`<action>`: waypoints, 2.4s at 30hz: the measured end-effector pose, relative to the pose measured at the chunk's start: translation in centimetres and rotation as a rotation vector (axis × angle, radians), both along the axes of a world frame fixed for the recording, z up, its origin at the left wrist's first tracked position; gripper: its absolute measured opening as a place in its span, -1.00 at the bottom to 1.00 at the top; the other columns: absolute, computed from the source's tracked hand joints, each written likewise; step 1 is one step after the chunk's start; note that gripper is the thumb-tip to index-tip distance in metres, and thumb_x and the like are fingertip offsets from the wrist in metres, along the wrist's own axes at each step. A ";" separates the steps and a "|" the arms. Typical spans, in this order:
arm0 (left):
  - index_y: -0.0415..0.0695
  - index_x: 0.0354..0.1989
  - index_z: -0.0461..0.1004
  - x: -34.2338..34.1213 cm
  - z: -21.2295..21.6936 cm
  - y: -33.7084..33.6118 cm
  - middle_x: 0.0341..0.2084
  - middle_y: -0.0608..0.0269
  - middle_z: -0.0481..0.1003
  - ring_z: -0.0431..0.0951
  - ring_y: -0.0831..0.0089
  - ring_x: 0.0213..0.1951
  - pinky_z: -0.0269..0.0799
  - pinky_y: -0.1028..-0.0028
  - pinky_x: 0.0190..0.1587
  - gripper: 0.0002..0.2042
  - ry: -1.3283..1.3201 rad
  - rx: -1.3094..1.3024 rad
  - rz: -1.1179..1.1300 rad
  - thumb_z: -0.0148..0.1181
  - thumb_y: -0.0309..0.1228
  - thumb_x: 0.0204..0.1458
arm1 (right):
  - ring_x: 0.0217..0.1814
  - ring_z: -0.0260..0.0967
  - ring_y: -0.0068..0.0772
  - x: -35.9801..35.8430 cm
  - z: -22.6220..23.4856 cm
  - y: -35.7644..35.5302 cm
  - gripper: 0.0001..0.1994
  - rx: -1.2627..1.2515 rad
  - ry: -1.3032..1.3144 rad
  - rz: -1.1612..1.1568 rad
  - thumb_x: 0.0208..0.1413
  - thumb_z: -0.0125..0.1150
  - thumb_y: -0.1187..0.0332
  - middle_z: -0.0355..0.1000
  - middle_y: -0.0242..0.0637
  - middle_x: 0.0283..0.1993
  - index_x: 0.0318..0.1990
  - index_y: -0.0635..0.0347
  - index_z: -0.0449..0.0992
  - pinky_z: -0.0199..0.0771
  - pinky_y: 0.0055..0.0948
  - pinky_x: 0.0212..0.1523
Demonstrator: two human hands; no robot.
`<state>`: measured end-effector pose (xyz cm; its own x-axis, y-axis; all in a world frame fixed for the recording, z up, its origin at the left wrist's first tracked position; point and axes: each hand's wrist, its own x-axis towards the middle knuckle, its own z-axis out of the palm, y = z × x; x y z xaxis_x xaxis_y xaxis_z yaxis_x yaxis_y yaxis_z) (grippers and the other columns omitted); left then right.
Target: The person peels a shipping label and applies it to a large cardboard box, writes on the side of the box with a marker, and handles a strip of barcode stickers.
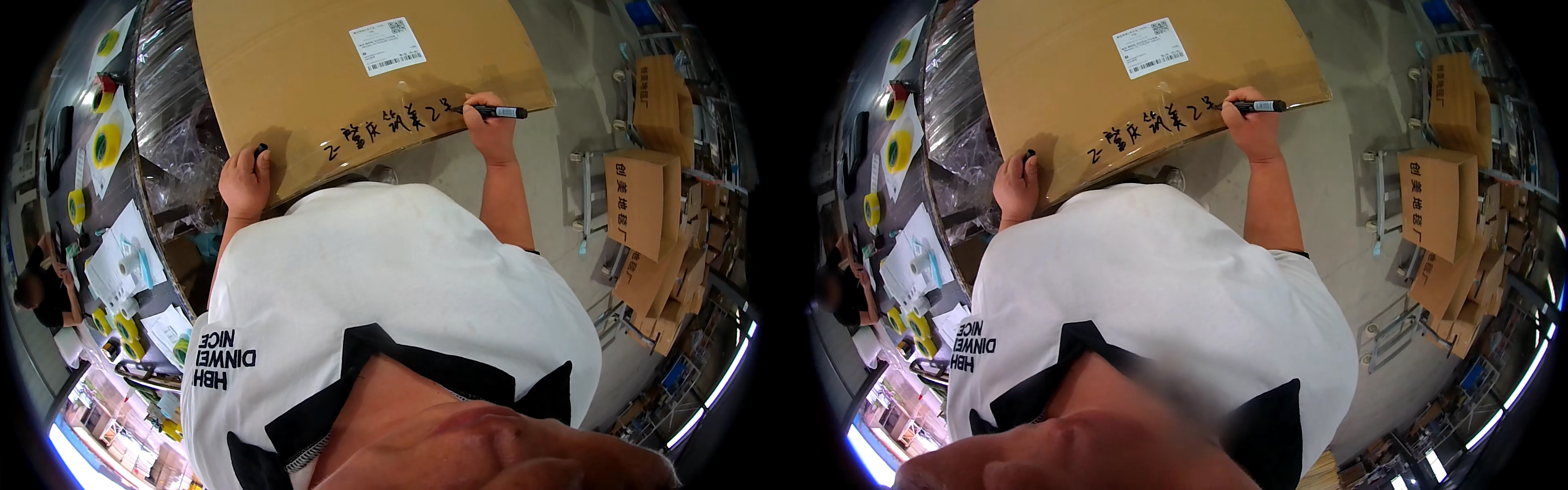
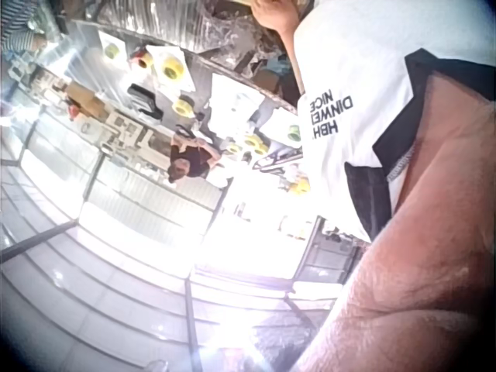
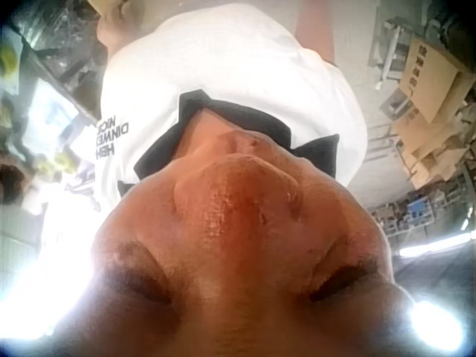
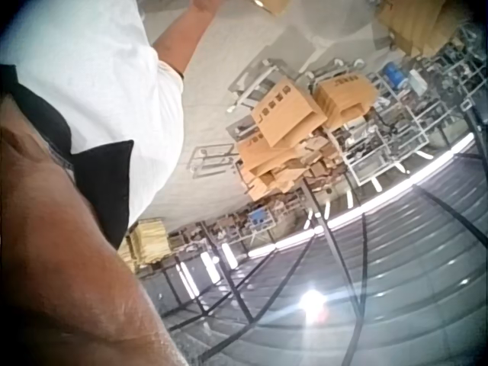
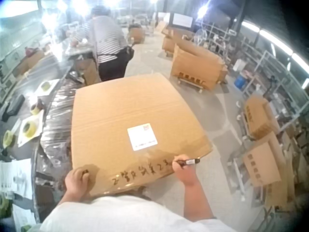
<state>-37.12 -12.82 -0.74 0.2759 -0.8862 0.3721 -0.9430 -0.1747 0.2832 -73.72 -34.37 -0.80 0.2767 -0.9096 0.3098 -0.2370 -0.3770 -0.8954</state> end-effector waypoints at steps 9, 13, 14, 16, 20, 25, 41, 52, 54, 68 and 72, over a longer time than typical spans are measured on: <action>-0.10 -0.36 0.48 0.2 -0.1 0.0 -0.54 0.13 0.47 0.47 0.09 -0.46 0.38 0.24 -0.44 -0.82 -0.015 -0.025 -0.018 0.17 -0.24 0.08 | -0.25 0.44 -0.45 -0.6 0.4 -0.2 -0.95 0.134 -0.103 0.049 -0.08 0.19 0.49 0.46 -0.30 -0.38 -0.42 0.24 0.47 0.40 -0.49 -0.18; -0.10 -0.36 0.48 0.2 -0.1 0.0 -0.53 0.13 0.47 0.47 0.09 -0.46 0.38 0.24 -0.44 -0.82 -0.002 -0.016 -0.003 0.17 -0.25 0.08 | -0.31 0.37 -0.57 -2.1 0.4 -1.1 -0.96 0.264 -0.340 -0.107 -0.03 0.20 0.49 0.45 -0.38 -0.38 -0.39 0.23 0.48 0.35 -0.56 -0.22; -0.10 -0.35 0.48 0.2 -0.1 -0.1 -0.53 0.13 0.47 0.48 0.09 -0.45 0.38 0.24 -0.44 -0.82 -0.004 -0.012 -0.005 0.16 -0.24 0.08 | -0.38 0.29 -0.65 -2.6 0.5 -1.2 -0.93 0.248 -0.301 -0.147 -0.02 0.21 0.48 0.41 -0.42 -0.41 -0.36 0.25 0.49 0.30 -0.61 -0.31; -0.10 -0.35 0.48 0.1 0.1 -0.1 -0.52 0.13 0.48 0.48 0.09 -0.44 0.39 0.24 -0.43 -0.81 -0.008 -0.003 -0.008 0.16 -0.24 0.09 | -0.38 0.27 -0.67 -3.1 0.5 -1.6 -0.93 0.179 -0.195 -0.149 -0.02 0.22 0.48 0.39 -0.44 -0.43 -0.37 0.24 0.50 0.28 -0.62 -0.34; -0.10 -0.35 0.48 0.1 -0.1 -0.1 -0.50 0.13 0.49 0.49 0.09 -0.42 0.40 0.25 -0.42 -0.81 -0.009 -0.027 -0.009 0.16 -0.23 0.09 | -0.40 0.24 -0.68 -3.0 0.1 -1.6 -0.93 0.178 -0.075 -0.171 -0.03 0.23 0.47 0.37 -0.45 -0.45 -0.37 0.24 0.50 0.26 -0.62 -0.38; -0.10 -0.34 0.48 0.1 -0.1 -0.1 -0.48 0.14 0.49 0.49 0.09 -0.41 0.40 0.25 -0.41 -0.81 0.003 -0.018 -0.020 0.16 -0.23 0.09 | -0.42 0.27 -0.62 -3.5 -0.1 -1.9 -0.96 0.143 -0.155 -0.109 -0.06 0.17 0.51 0.37 -0.39 -0.47 -0.42 0.25 0.46 0.30 -0.60 -0.30; -0.18 -0.19 0.54 -1.1 6.4 -1.2 -0.53 0.30 0.49 0.40 0.56 -0.50 0.36 0.52 -0.39 -0.70 0.776 0.057 -0.003 0.38 -0.31 -0.07 | -0.31 0.29 -0.62 11.6 8.6 2.1 -0.84 0.429 -0.503 0.544 0.07 0.17 0.52 0.40 -0.37 -0.33 -0.17 0.22 0.43 0.30 -0.60 -0.23; -0.28 -0.19 0.51 -0.5 11.8 1.8 -0.41 0.40 0.49 0.39 0.71 -0.37 0.38 0.62 -0.30 -0.72 1.035 -0.049 0.019 0.36 -0.39 -0.02 | -0.39 0.22 -0.74 21.0 11.8 5.8 -0.81 0.383 -0.260 0.925 0.09 0.27 0.39 0.38 -0.50 -0.39 -0.18 0.21 0.45 0.22 -0.70 -0.34; -0.25 -0.25 0.54 -0.4 10.8 2.2 -0.50 0.34 0.49 0.38 0.66 -0.44 0.38 0.56 -0.36 -0.72 0.958 -0.110 -0.053 0.39 -0.32 -0.05 | -0.38 0.22 -0.73 21.4 12.2 6.5 -0.81 0.310 -0.183 0.920 0.08 0.28 0.36 0.36 -0.51 -0.39 -0.20 0.20 0.46 0.23 -0.69 -0.35; -0.19 -0.34 0.51 0.3 12.0 2.1 -0.64 0.34 0.34 0.36 0.46 -0.53 0.29 0.40 -0.44 -0.69 1.041 -0.078 0.042 0.20 -0.14 0.10 | -0.33 0.36 -0.58 25.2 11.1 6.9 -0.86 0.482 -0.179 1.002 0.16 0.15 0.43 0.46 -0.35 -0.32 -0.15 0.22 0.45 0.34 -0.59 -0.29; -0.12 -0.41 0.49 0.8 11.2 1.8 -0.56 0.23 0.42 0.46 0.18 -0.43 0.36 0.25 -0.36 -0.72 0.364 -0.257 0.079 0.31 -0.16 -0.06 | -0.23 0.38 -0.51 25.9 10.3 7.8 -0.83 0.588 -0.269 0.900 0.21 0.10 0.40 0.44 -0.30 -0.24 -0.11 0.27 0.43 0.40 -0.52 -0.16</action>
<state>-36.28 -11.01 10.47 0.4923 -0.7489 0.4436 -0.7607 -0.1225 0.6374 -47.85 -26.60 9.48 0.8992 -0.4352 0.0449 0.1393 0.1875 -0.9723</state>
